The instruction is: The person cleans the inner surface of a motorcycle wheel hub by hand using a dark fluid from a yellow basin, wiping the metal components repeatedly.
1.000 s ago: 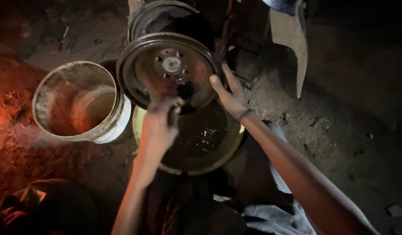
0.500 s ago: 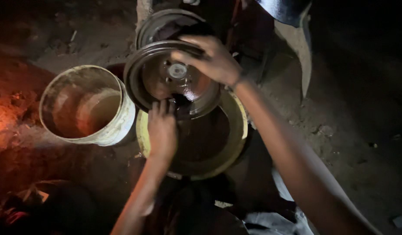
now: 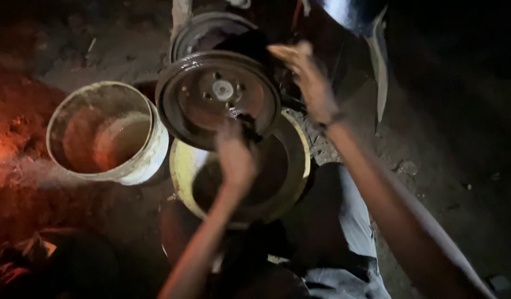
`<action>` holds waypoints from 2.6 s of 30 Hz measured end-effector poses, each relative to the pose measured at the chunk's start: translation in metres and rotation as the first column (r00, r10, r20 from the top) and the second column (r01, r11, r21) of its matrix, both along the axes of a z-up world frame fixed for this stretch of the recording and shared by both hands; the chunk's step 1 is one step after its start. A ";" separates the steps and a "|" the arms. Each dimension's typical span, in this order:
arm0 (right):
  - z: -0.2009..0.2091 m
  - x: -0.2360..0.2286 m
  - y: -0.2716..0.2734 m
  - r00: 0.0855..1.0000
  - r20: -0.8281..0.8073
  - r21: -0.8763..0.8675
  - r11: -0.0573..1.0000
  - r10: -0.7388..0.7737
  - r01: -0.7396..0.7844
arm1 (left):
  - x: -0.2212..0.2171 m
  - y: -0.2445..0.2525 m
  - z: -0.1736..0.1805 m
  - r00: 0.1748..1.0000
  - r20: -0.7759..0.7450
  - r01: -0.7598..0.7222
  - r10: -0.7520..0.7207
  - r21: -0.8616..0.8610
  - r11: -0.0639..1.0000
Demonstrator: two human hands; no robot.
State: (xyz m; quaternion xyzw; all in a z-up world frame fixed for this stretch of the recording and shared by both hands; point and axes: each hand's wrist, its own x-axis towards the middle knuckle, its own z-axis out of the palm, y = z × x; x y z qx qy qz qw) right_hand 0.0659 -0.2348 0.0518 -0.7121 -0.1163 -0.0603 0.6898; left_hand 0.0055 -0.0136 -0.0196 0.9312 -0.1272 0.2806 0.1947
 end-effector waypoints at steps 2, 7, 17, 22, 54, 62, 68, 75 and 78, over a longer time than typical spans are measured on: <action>0.048 0.020 0.028 0.921 0.327 -0.184 0.970 0.213 -0.159 | -0.019 -0.034 0.002 0.994 0.106 0.017 -0.002 -0.141 0.990; 0.092 0.032 0.100 0.905 0.338 -0.531 0.846 0.260 -0.045 | -0.021 0.028 0.031 0.973 -0.220 0.069 -0.063 0.017 0.997; 0.049 0.024 0.077 0.921 0.385 -0.446 0.885 0.053 0.135 | -0.026 0.035 0.033 0.970 -0.159 0.180 -0.184 -0.039 0.983; 0.031 0.014 0.072 0.945 0.326 -0.253 0.960 -0.034 0.122 | -0.031 0.014 0.025 0.969 -0.212 0.107 -0.129 -0.111 0.988; 0.056 0.033 0.079 0.905 0.398 -0.545 0.832 0.154 0.099 | -0.047 0.027 0.040 0.986 -0.022 0.168 -0.168 0.017 0.986; 0.037 0.038 0.075 0.873 0.484 -0.462 0.864 0.059 0.198 | -0.045 -0.016 0.045 0.952 -0.306 0.075 -0.025 0.153 0.985; 0.026 0.025 0.066 0.888 0.460 -0.359 0.913 -0.007 0.193 | -0.042 0.038 0.032 0.974 -0.122 0.204 -0.190 0.117 0.972; -0.040 0.011 0.067 0.913 0.290 0.054 0.957 -0.287 0.284 | -0.035 0.015 0.012 0.994 -0.074 0.095 -0.085 0.131 0.987; -0.058 -0.002 0.070 0.924 0.147 0.081 0.935 -0.353 0.344 | -0.043 0.007 0.012 0.984 -0.099 0.153 -0.146 0.074 0.985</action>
